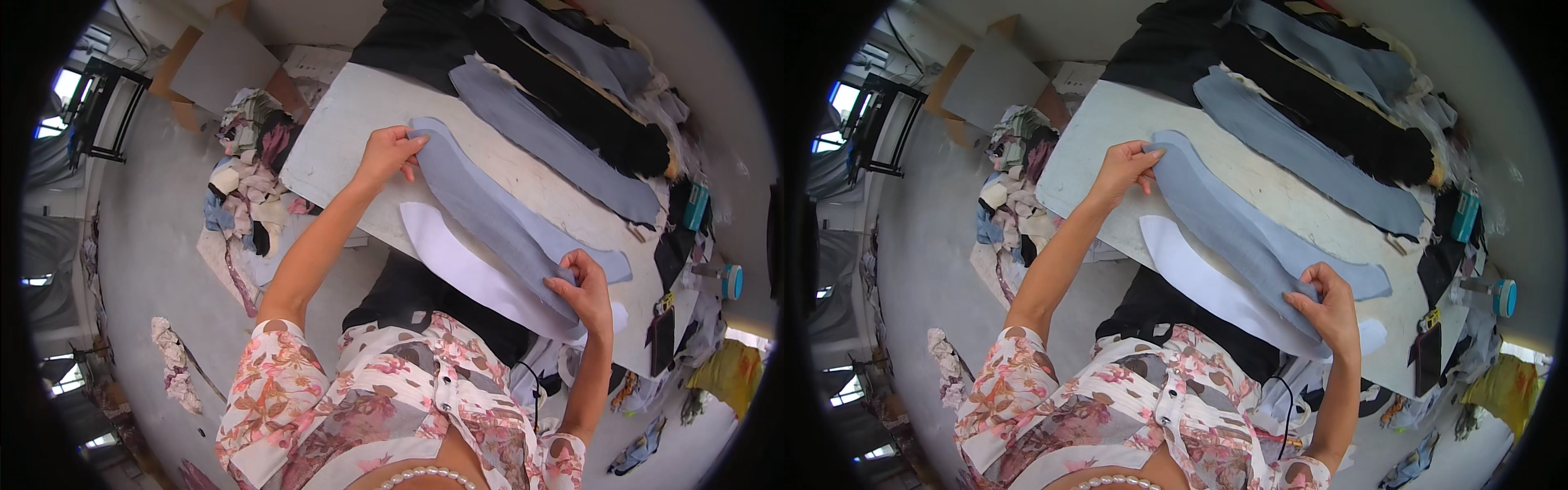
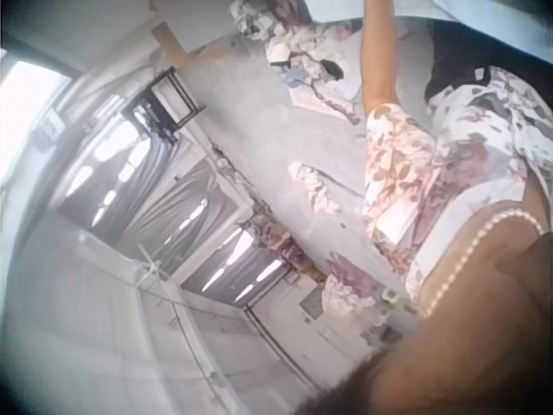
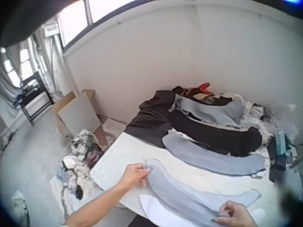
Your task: The person repeatedly folds a light blue fabric piece on a white worktable. They smooth the fabric with both hands, fold it in half lengthwise, and repeat the folding motion several times. The workspace contains scattered fabric scraps and a white paper pattern underneath the fabric.
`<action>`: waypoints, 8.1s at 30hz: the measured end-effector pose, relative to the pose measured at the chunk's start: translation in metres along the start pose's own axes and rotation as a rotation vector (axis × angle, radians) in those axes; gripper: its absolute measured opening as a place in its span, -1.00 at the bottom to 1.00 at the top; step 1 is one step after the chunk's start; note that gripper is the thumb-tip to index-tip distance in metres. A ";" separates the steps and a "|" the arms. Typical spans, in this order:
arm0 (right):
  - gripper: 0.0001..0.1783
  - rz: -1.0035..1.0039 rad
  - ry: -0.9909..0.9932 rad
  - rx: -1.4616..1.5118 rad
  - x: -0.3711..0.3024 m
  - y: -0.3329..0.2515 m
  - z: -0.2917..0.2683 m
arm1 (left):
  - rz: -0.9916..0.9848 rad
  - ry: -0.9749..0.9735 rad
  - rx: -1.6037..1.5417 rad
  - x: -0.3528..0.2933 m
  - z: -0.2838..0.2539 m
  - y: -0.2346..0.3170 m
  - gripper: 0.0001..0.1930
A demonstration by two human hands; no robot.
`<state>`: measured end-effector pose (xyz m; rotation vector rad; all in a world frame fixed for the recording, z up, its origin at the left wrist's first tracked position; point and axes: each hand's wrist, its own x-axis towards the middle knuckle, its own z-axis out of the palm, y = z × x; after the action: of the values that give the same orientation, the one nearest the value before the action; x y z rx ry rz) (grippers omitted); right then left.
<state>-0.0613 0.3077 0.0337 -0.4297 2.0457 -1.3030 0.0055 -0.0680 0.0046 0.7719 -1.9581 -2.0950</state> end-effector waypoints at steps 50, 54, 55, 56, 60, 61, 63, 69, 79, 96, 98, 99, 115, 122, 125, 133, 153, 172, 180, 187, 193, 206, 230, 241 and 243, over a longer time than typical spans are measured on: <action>-0.64 -0.078 0.255 -0.409 0.044 0.011 -0.018 | 0.710 -0.292 1.419 0.005 0.095 -0.033 -0.46; -0.62 -0.092 0.290 -0.478 0.046 0.016 -0.014 | 0.686 -0.270 1.432 0.004 0.097 -0.031 -0.46; -0.62 -0.096 0.291 -0.479 0.047 0.016 -0.013 | 0.674 -0.258 1.435 0.002 0.098 -0.029 -0.45; -0.62 -0.100 0.292 -0.481 0.047 0.017 -0.012 | 0.709 -0.287 1.440 -0.001 0.103 -0.028 -0.45; -0.62 -0.098 0.299 -0.507 0.046 0.018 -0.014 | 0.835 -0.463 1.346 -0.021 0.156 -0.030 -0.42; -0.62 -0.098 0.296 -0.503 0.047 0.017 -0.013 | 0.860 -0.515 1.299 -0.023 0.166 -0.036 -0.41; -0.61 -0.090 0.302 -0.500 0.047 0.016 -0.013 | 0.874 -0.545 1.305 -0.022 0.174 -0.042 -0.40; -0.58 -0.022 0.242 -0.354 0.011 0.025 -0.055 | 0.868 -0.560 1.307 -0.019 0.169 -0.045 -0.41; -0.60 -0.052 0.440 -0.513 0.022 0.042 -0.054 | 0.864 -0.566 1.322 -0.019 0.168 -0.043 -0.42; -0.50 0.058 0.463 -0.483 0.004 0.050 -0.082 | 0.998 -0.758 1.236 -0.033 0.213 -0.050 -0.35; -0.48 0.067 0.501 -0.527 0.002 0.052 -0.086 | 0.986 -0.770 1.253 -0.034 0.213 -0.046 -0.36; -0.47 0.085 0.513 -0.535 0.000 0.053 -0.088 | 0.984 -0.773 1.258 -0.034 0.213 -0.046 -0.37; -0.67 -0.052 0.851 -0.608 -0.004 0.068 -0.089 | 0.986 -0.763 1.283 -0.034 0.212 -0.051 -0.38; -0.71 0.058 0.585 0.138 0.022 0.077 -0.092 | 1.003 -0.761 1.278 -0.034 0.215 -0.048 -0.40; -0.71 0.035 0.678 0.118 0.015 0.076 -0.106 | 1.025 -0.748 1.236 -0.035 0.220 -0.052 -0.40; -0.89 -0.248 0.808 0.087 -0.009 0.024 -0.054 | 0.928 -0.547 0.988 -0.052 0.241 -0.049 -0.39; -0.95 -0.646 0.176 -0.629 0.053 -0.024 0.166 | 0.620 0.086 0.967 -0.087 0.007 -0.063 -0.58; -0.24 -0.754 0.174 0.088 0.034 -0.053 0.104 | 0.151 -0.242 -0.237 -0.101 0.068 -0.009 -0.75; -0.28 -0.049 -0.084 0.156 -0.026 0.005 -0.022 | 0.169 -0.182 -0.335 -0.077 0.094 0.015 -0.82; -0.35 -0.128 0.418 -0.046 -0.121 -0.015 -0.120 | 0.056 -0.340 -0.459 -0.065 0.126 0.019 -0.79; -0.46 -0.155 0.255 -0.224 -0.064 -0.004 -0.062 | 0.034 -0.174 -0.122 -0.042 0.064 0.000 -0.83; -0.49 -0.219 0.286 -0.409 0.013 0.011 0.000 | 0.236 0.286 0.638 0.016 0.010 -0.028 -0.79; -0.49 -0.186 0.307 -0.466 0.037 0.024 -0.008 | 0.593 -0.049 1.363 0.020 0.058 -0.040 -0.49; -0.48 -0.190 0.334 -0.484 0.037 0.023 -0.010 | 0.745 -0.306 1.413 0.000 0.103 -0.036 -0.46; -0.48 -0.206 0.361 -0.491 0.035 0.025 -0.015 | 0.727 -0.313 1.429 0.004 0.099 -0.034 -0.47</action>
<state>-0.0954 0.3080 0.0030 -0.6767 2.6990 -1.0341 -0.0381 0.0216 -0.0295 -0.2448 -3.0643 -0.2174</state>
